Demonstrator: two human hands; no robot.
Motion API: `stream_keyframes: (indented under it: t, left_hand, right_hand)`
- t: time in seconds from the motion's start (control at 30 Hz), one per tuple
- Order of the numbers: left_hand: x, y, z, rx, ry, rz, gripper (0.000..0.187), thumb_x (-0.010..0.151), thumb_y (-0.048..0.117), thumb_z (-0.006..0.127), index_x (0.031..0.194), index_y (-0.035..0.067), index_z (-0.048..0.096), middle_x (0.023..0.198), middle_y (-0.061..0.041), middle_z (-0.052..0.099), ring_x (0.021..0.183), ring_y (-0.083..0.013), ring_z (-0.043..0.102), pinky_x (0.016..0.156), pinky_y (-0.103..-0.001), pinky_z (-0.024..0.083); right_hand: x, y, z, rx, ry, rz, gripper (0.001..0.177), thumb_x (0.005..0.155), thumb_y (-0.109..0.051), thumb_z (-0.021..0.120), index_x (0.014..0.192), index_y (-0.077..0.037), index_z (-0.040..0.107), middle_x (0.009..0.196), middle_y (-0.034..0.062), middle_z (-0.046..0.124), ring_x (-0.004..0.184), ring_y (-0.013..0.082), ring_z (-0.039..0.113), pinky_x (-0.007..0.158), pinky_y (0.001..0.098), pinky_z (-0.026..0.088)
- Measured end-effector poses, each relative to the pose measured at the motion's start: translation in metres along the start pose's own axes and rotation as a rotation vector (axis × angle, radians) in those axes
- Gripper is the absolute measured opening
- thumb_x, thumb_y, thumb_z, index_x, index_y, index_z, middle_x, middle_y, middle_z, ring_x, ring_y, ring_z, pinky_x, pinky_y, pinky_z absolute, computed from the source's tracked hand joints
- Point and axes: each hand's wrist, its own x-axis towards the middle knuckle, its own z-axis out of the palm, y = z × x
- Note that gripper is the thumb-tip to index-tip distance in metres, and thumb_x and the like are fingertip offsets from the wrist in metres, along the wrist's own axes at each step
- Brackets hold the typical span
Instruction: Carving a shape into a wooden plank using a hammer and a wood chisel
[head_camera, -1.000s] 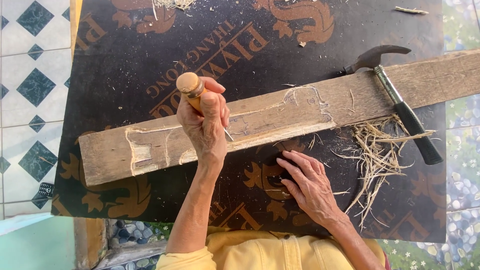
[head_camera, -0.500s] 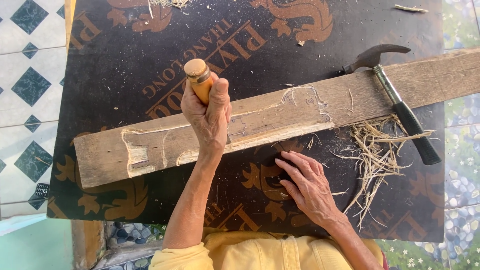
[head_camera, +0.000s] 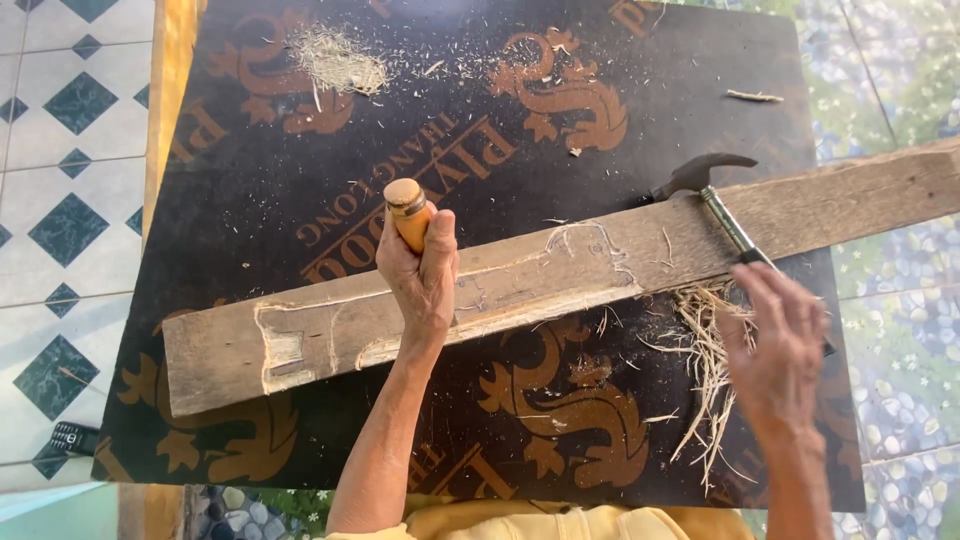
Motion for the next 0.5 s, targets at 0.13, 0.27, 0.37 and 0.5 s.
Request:
stream_keyframes:
  t: [0.13, 0.27, 0.37, 0.5]
  left_hand:
    - [0.004, 0.003, 0.001, -0.05, -0.006, 0.024, 0.035, 0.099, 0.045, 0.065, 0.103, 0.011, 0.057, 0.077, 0.002, 0.051, 0.056, -0.0083, 0.051, 0.046, -0.021, 0.051]
    - [0.005, 0.005, -0.001, -0.023, 0.008, 0.012, 0.04, 0.097, 0.049, 0.064, 0.103, 0.01, 0.058, 0.072, 0.001, 0.053, 0.052, -0.0089, 0.053, 0.045, -0.022, 0.053]
    - [0.007, 0.002, -0.002, -0.113, 0.012, -0.005, 0.036, 0.098, 0.045, 0.065, 0.104, 0.01, 0.058, 0.073, 0.002, 0.05, 0.052, -0.0084, 0.049, 0.044, -0.021, 0.05]
    - [0.013, 0.003, -0.004, -0.19, 0.024, -0.05, 0.031, 0.1, 0.04, 0.064, 0.104, 0.01, 0.055, 0.066, 0.002, 0.048, 0.045, -0.0081, 0.046, 0.036, -0.022, 0.044]
  right_hand:
    - [0.004, 0.044, 0.008, -0.078, -0.072, 0.159, 0.054, 0.103, -0.023, 0.066, 0.15, 0.002, 0.057, 0.146, 0.0252, 0.058, 0.126, 0.0411, 0.054, 0.101, 0.0569, 0.043]
    - [0.009, 0.058, 0.015, -0.064, -0.168, 0.217, 0.052, 0.101, -0.018, 0.07, 0.149, 0.001, 0.059, 0.13, 0.0297, 0.063, 0.116, 0.044, 0.057, 0.087, 0.0574, 0.05]
    - [0.019, 0.057, 0.017, -0.08, -0.211, 0.246, 0.048, 0.105, -0.022, 0.069, 0.148, -0.004, 0.061, 0.123, 0.0268, 0.064, 0.106, 0.0439, 0.061, 0.079, 0.0565, 0.051]
    - [0.033, 0.051, 0.018, -0.051, -0.276, 0.244, 0.046, 0.113, -0.033, 0.056, 0.15, -0.006, 0.059, 0.119, 0.0265, 0.067, 0.103, 0.0489, 0.064, 0.081, 0.06, 0.049]
